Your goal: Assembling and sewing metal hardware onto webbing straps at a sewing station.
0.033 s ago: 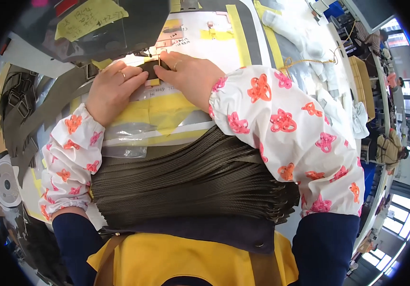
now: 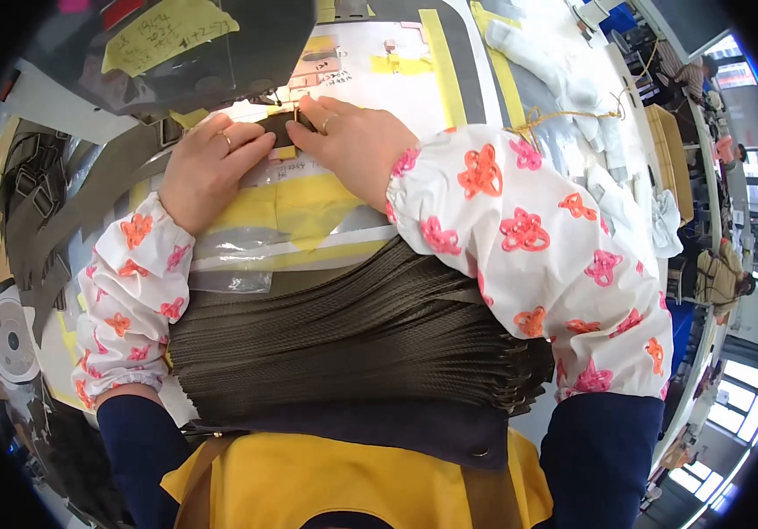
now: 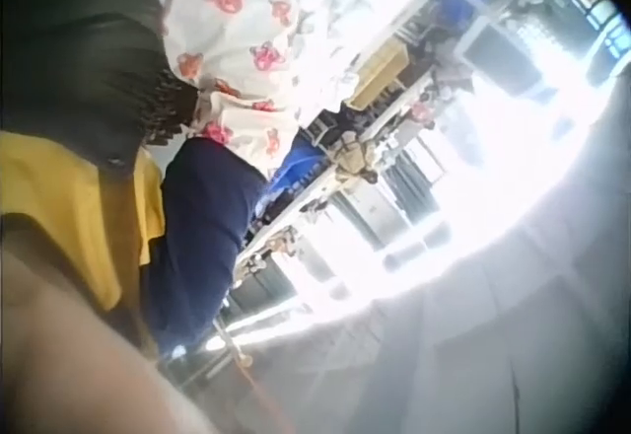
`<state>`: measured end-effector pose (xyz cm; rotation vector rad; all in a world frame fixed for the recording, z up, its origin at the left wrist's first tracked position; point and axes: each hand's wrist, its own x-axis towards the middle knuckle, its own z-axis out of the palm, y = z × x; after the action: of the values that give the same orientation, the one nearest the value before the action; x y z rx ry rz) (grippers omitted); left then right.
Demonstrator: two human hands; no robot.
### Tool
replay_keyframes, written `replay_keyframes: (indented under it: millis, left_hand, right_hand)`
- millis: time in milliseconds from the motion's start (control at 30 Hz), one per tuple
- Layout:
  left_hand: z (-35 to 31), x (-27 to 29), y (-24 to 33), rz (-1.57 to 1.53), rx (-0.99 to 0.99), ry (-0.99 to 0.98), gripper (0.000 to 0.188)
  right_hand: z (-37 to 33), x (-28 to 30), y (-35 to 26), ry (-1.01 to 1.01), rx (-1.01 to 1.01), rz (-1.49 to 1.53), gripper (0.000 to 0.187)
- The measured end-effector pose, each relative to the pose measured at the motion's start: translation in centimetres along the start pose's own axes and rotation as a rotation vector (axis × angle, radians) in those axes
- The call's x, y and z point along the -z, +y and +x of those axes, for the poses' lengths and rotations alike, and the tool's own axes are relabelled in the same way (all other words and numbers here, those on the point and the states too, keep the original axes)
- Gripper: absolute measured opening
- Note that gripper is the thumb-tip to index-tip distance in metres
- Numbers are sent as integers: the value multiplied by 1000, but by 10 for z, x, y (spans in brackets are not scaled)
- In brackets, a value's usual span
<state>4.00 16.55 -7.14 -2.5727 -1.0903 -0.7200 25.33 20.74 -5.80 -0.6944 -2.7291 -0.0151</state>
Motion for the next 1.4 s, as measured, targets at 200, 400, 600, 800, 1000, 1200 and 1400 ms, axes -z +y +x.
replay_keyframes:
  millis: [200, 400, 600, 800, 1000, 1200, 1400]
  left_hand:
    - [-1, 4, 9, -73, 89, -56, 32]
    - [-2, 6, 18, -128, 176, -39, 28]
    - [2, 2, 16, -262, 304, -2, 26]
    - [-1, 7, 8, -268, 346, -2, 15]
    - [-7, -12, 14, -113, 226, 2, 16]
    - [-14, -21, 15, -112, 229, 25, 11]
    - [-14, -9, 5, -175, 274, -104, 17]
  right_hand:
    - [-3, 9, -5, -69, -16, -39, 22]
    - [0, 8, -1, 25, 90, -101, 22]
    - [3, 9, 5, 2, 87, -76, 21]
    - [16, -3, 5, 99, 96, -29, 11]
    - [4, 17, 2, 28, 188, -45, 21]
    - [3, 19, 2, -68, 206, 7, 32]
    - [9, 14, 6, -197, 96, 15, 37]
